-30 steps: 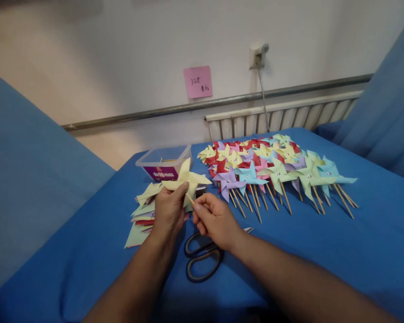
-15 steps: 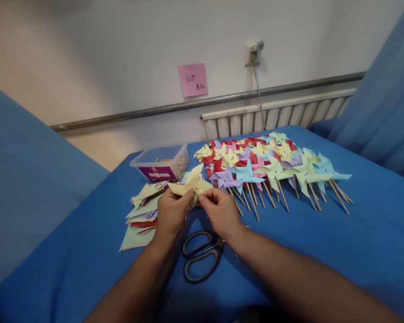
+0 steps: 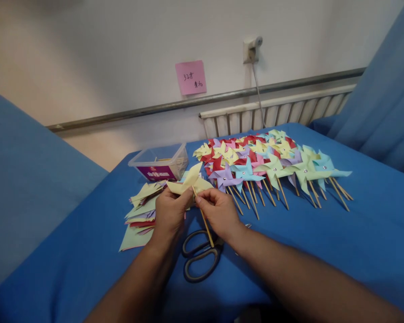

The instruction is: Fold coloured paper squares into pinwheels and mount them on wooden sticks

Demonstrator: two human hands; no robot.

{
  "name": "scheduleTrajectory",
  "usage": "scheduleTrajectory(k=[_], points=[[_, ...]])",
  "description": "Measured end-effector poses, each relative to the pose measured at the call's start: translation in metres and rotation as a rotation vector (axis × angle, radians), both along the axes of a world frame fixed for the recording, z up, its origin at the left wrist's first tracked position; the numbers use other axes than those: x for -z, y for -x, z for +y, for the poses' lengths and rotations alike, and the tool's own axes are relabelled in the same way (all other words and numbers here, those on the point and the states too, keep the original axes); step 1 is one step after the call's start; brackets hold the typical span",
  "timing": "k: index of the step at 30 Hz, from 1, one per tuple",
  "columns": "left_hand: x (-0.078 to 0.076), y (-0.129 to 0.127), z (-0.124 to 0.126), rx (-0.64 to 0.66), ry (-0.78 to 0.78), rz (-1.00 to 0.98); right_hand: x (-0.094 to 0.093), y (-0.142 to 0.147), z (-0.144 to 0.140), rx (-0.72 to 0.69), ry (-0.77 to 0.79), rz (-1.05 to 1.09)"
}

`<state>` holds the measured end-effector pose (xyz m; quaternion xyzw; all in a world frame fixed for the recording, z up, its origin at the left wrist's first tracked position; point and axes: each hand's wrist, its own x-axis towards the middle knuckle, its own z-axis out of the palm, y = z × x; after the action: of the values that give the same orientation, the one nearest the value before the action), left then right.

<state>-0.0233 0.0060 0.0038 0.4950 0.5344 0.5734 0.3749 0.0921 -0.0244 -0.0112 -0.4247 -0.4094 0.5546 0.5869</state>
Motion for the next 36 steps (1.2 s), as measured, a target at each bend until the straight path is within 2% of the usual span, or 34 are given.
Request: scheduleTrajectory(k=[11, 24, 36], points=[[-0.0007, 0.0009, -0.0006, 0.039, -0.011, 0.002, 0.0008, 0.0008, -0.0006, 0.036, -0.027, -0.015], [-0.0063, -0.0024, -0.0030, 0.004, 0.001, 0.003, 0.0064, 0.0022, 0.0015, 0.114, -0.027, -0.043], [-0.0080, -0.0038, -0.0051, 0.020, 0.005, -0.033, 0.0014, -0.0005, 0.0009, 0.070, 0.011, -0.039]])
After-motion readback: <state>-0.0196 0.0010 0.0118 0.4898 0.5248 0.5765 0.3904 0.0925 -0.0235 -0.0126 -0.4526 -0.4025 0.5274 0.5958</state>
